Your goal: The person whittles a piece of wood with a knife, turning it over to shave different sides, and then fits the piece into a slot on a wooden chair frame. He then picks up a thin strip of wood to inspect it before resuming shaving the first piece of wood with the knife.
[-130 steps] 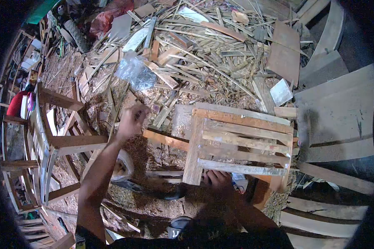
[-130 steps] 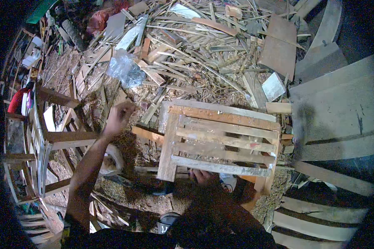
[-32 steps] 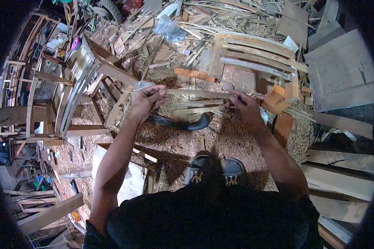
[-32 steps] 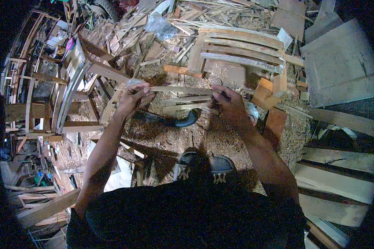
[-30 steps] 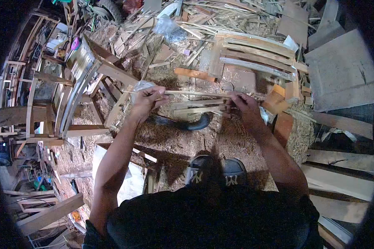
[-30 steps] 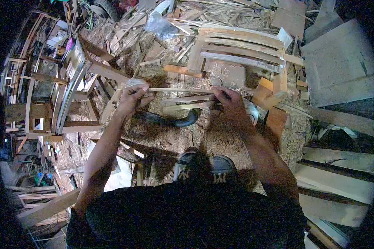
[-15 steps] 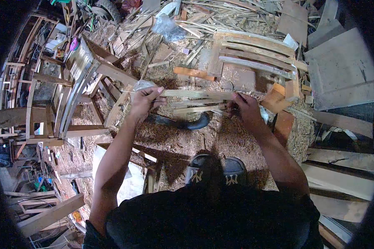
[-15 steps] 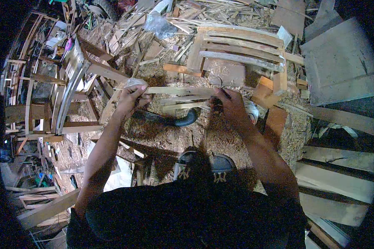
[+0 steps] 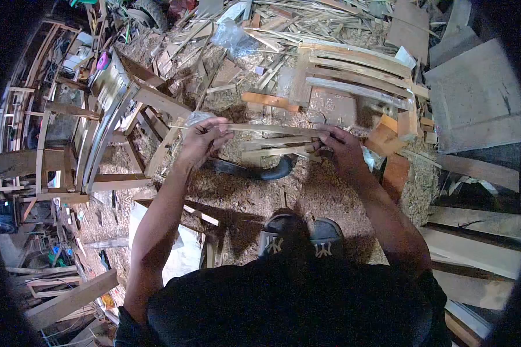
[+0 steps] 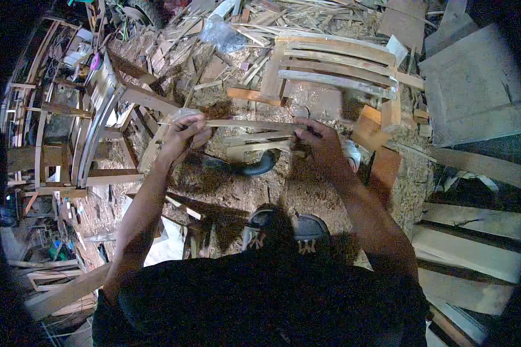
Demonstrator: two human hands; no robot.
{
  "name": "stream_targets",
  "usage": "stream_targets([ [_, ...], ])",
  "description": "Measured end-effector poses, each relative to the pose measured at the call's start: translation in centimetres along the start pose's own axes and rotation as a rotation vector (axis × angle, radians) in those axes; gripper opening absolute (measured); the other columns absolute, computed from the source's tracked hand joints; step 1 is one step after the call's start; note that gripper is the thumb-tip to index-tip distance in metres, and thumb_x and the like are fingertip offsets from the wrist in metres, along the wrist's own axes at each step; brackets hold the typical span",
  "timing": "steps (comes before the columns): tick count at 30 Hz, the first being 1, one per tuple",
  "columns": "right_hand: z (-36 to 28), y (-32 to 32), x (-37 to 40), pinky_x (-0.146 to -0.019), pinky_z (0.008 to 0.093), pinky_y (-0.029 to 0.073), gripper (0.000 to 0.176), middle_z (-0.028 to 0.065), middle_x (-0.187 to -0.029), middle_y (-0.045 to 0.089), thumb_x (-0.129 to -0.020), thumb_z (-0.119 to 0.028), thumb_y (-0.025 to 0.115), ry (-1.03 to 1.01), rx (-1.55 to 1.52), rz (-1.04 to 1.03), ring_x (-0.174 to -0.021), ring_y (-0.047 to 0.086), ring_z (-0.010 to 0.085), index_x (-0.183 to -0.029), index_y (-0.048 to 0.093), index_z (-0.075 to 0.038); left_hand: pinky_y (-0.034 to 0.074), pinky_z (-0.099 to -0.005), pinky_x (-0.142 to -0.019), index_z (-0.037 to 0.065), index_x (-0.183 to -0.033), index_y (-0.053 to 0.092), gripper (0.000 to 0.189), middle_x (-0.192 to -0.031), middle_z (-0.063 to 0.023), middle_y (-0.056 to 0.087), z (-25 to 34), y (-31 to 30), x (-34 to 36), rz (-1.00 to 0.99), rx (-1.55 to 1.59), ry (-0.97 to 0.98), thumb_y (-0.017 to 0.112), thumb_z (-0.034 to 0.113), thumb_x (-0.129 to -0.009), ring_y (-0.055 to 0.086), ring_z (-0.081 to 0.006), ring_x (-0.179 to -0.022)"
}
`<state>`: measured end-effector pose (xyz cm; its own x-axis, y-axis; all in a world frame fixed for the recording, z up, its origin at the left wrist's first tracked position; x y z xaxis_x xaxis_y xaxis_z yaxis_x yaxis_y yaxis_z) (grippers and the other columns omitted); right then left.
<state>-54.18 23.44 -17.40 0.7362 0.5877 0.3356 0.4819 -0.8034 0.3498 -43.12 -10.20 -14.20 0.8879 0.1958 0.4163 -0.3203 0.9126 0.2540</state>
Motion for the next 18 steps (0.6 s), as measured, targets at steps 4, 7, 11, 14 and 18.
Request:
stream_targets([
  [4,-0.4,0.1,0.0,-0.079,0.0305,0.058,0.036,0.0068,-0.1,0.07,-0.099,-0.016,0.063,-0.028,0.069,-0.025,-0.088,0.068,0.0157,-0.13,0.062,-0.001,0.059,-0.037,-0.097,-0.003,-0.117,0.064,0.021,-0.119,-0.0146,0.068,0.2,-0.1,0.4,0.079,-0.075,-0.012,0.065,0.001,-0.096,0.069,-0.0279,-0.106],
  [7,-0.2,0.3,0.1,-0.08,0.03,0.057,0.036,0.0069,-0.101,0.07,-0.098,-0.016,0.063,0.011,0.021,-0.013,-0.088,0.068,0.0151,-0.131,0.062,-0.001,0.059,-0.0373,-0.097,-0.004,-0.118,0.064,0.022,-0.119,-0.0147,0.068,-0.1,0.0,0.0,0.005,-0.014,-0.007,0.064,0.001,-0.096,0.069,-0.0277,-0.107],
  [11,0.4,-0.4,-0.3,-0.082,0.0327,0.058,0.035,0.0073,-0.103,0.067,-0.1,-0.014,0.058,-0.008,0.099,0.005,-0.088,0.066,0.0158,-0.133,0.059,-0.001,0.059,-0.0368,-0.097,-0.005,-0.118,0.063,0.023,-0.117,-0.0145,0.068,0.1,0.7,0.4,0.046,-0.111,-0.027,0.065,0.0,-0.096,0.069,-0.0259,-0.106],
  [14,0.6,-1.0,-0.8,-0.082,0.0328,0.057,0.034,0.0068,-0.099,0.066,-0.1,-0.014,0.059,-0.091,0.149,0.031,-0.087,0.065,0.0152,-0.132,0.06,-0.002,0.06,-0.0352,-0.094,-0.005,-0.117,0.065,0.022,-0.114,-0.0138,0.069,0.4,1.4,0.4,0.031,-0.198,-0.007,0.066,0.001,-0.095,0.069,-0.0235,-0.103],
  [18,-0.1,-0.5,-0.3,-0.082,0.0331,0.057,0.034,0.0072,-0.099,0.066,-0.1,-0.015,0.059,-0.061,0.136,0.006,-0.088,0.064,0.0148,-0.132,0.06,-0.002,0.062,-0.0325,-0.087,-0.006,-0.114,0.068,0.021,-0.11,-0.0122,0.071,0.6,2.3,0.3,-0.041,-0.374,0.04,0.068,0.001,-0.094,0.07,-0.019,-0.097],
])
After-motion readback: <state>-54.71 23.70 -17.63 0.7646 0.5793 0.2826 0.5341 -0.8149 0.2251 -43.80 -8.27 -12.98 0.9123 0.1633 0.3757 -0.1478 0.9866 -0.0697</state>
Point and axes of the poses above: each hand's wrist, its own x-axis away from the middle knuckle, its own y-axis out of the palm, z = x × y, the point moved 8 cm from there along -x, towards the middle knuckle
